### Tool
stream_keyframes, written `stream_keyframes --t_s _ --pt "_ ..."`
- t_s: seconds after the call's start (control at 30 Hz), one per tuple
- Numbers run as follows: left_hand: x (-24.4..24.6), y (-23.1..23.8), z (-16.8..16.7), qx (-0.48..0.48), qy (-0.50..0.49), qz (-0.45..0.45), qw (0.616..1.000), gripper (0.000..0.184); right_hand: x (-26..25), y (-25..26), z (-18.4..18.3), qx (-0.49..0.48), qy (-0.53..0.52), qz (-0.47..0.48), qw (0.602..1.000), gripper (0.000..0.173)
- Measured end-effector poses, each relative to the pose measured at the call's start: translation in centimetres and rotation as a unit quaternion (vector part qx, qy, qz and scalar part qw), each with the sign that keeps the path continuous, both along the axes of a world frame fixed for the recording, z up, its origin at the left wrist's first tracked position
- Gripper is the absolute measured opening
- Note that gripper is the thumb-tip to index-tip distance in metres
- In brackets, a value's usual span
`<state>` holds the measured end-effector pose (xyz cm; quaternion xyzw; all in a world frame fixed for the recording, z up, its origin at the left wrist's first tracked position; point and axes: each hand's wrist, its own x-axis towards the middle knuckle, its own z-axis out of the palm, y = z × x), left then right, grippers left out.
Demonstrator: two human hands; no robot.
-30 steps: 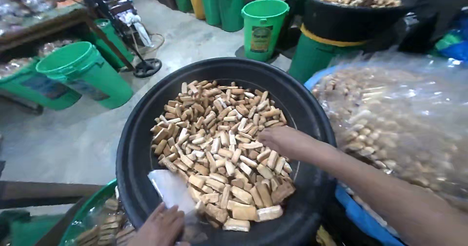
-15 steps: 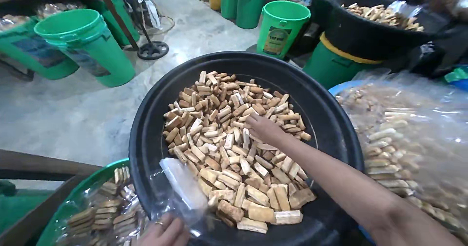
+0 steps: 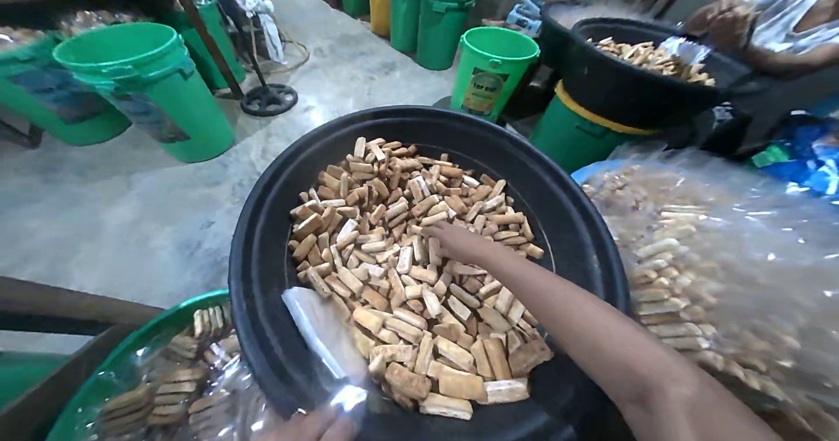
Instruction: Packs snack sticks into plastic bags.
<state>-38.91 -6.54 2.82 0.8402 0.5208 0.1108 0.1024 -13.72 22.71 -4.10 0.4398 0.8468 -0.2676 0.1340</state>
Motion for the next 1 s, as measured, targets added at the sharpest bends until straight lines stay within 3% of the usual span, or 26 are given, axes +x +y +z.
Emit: stream_keyframes --t_s 0.1,0.2,0.27,0.33,0.4,0.47,0.57,0.63,0.7,0.77,0.87,0.93,1.0 --pt "0.6 -0.3 -0.3 -0.050 -0.116 0.059 0.990 0.029 -0.4 0.8 0.4 -0.012 -0.054 0.051 0.997 0.050" --pt "0.3 0.0 0.3 -0.132 -0.270 0.123 0.946 0.027 -0.4 1.0 0.7 -0.006 -0.068 0.083 0.994 0.050" --pt "-0.4 0.4 0.5 -0.164 -0.361 0.148 0.906 0.026 0.2 1.1 0.1 0.043 -0.046 0.140 0.988 0.041" --pt "-0.5 1.5 1.1 -0.141 -0.422 0.200 0.873 0.022 0.8 0.8 -0.5 0.088 -0.041 0.197 0.975 0.032" --pt "0.7 3.8 2.5 -0.071 -0.437 0.246 0.862 0.016 1.4 0.5 -1.3 0.109 -0.038 0.223 0.968 0.034" --pt "3.0 7.6 3.9 0.047 -0.421 0.240 0.874 0.008 1.7 0.5 -1.8 0.106 -0.026 0.216 0.970 0.036" --pt "6.5 14.0 5.7 0.228 -0.331 0.158 0.902 0.012 1.5 0.6 -1.2 0.092 -0.024 0.180 0.979 0.036" --pt "8.0 17.4 5.5 0.276 -0.243 0.134 0.920 0.021 1.4 0.0 -0.9 0.099 -0.034 0.154 0.982 0.039" --pt "8.9 20.0 4.2 0.198 -0.158 0.132 0.958 0.030 2.0 -0.8 -1.5 0.131 -0.014 0.145 0.981 0.034" --pt "9.2 21.5 3.0 -0.010 -0.020 0.143 0.990 0.037 2.2 -1.6 -0.8 0.110 -0.003 0.128 0.986 0.036" --pt "8.2 23.2 0.0 -0.207 0.136 0.130 0.960 0.030 1.7 -1.8 1.2 0.105 -0.012 0.103 0.989 0.044" --pt "7.3 23.8 -1.7 -0.258 0.148 0.131 0.946 0.030 1.3 -1.9 1.0 0.084 -0.053 0.070 0.993 0.042" --pt "6.5 24.3 -2.6 -0.278 0.103 0.141 0.945 0.035 0.9 -1.8 1.7 0.048 -0.026 -0.002 0.999 0.042"
